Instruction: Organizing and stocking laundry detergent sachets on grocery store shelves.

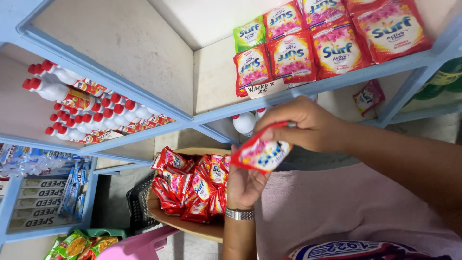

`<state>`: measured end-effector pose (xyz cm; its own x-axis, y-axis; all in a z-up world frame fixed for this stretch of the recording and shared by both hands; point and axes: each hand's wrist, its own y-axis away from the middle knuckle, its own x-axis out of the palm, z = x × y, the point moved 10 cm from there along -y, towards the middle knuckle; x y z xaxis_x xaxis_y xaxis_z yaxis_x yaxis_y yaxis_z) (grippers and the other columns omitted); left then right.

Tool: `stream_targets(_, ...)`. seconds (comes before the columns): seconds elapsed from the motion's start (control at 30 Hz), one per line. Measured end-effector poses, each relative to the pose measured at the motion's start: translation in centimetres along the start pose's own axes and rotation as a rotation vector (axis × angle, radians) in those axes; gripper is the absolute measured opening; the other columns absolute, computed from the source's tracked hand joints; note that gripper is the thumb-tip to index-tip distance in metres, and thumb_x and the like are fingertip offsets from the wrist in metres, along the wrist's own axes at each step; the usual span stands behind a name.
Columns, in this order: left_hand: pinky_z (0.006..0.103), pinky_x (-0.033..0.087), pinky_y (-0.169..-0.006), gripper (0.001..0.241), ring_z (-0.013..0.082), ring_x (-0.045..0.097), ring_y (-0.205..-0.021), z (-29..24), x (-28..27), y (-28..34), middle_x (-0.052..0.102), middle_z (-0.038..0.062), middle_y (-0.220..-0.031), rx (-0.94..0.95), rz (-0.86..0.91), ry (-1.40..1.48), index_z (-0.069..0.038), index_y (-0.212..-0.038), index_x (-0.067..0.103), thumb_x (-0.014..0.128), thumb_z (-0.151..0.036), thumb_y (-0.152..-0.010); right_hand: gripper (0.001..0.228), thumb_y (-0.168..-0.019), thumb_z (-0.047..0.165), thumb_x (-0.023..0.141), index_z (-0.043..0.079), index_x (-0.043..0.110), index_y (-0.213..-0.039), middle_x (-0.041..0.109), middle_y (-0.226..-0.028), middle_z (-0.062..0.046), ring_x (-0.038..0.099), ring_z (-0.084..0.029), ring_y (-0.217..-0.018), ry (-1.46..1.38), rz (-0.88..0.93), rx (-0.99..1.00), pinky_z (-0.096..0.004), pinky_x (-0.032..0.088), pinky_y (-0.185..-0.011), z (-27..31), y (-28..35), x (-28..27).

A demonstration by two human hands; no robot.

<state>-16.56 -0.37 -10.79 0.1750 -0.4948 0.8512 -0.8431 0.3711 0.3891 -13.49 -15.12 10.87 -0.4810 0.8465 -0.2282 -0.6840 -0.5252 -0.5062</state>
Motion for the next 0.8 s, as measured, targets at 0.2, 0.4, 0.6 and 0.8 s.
stream_targets(0.2, 0.0437, 0.052, -0.103, 0.051, 0.0244, 0.063, -0.121, -5.8, 3.8, 2.8, 0.065, 0.009, -0.135, 0.326, 0.036, -0.198, -0.01, -0.142, 0.055, 0.056, -0.041, -0.102, 0.018, -0.094, 0.012, 0.071, 0.002, 0.076, -0.108, 0.079, -0.104, -0.008, 0.076, -0.019, -0.091, -0.031, 0.349, -0.063, -0.033, 0.058, -0.078, 2.1, 0.1, 3.4)
stream_targets(0.4, 0.0375, 0.052, -0.088, 0.027, 0.0188, 0.066, -0.099, -12.6, -1.5, 6.0, 0.072, 0.011, -0.112, 0.889, -0.172, -0.36, 0.001, -0.119, 0.066, 0.067, -0.025, -0.117, 0.016, -0.093, 0.012, 0.073, 0.003, 0.076, -0.106, 0.07, -0.107, -0.007, 0.07, -0.02, -0.101, -0.01, 0.309, -0.094, -0.033, 0.054, -0.088, 0.3, -0.6, 4.4)
stream_targets(0.6, 0.0285, 0.057, -0.083, 0.025, 0.0115, 0.069, -0.092, -10.7, 6.3, 8.6, 0.077, 0.007, -0.104, 0.965, -0.313, -0.88, -0.003, -0.11, 0.075, 0.066, -0.024, -0.101, 0.016, -0.091, 0.012, 0.074, 0.008, 0.077, -0.107, 0.06, -0.114, -0.01, 0.059, -0.022, -0.111, 0.136, 0.147, -0.217, -0.035, 0.049, -0.093, 1.8, -1.2, 3.9)
stream_targets(0.8, 0.0305, 0.055, -0.085, 0.033, 0.0139, 0.067, -0.099, -7.0, 4.2, 5.2, 0.074, 0.013, -0.115, 0.778, -0.034, -0.753, 0.003, -0.127, 0.066, 0.063, -0.024, -0.11, 0.018, -0.093, 0.009, 0.071, 0.006, 0.073, -0.111, 0.058, -0.124, -0.013, 0.061, -0.022, -0.115, 0.085, 0.067, -0.2, -0.035, 0.051, -0.094, -0.7, -0.9, 2.9)
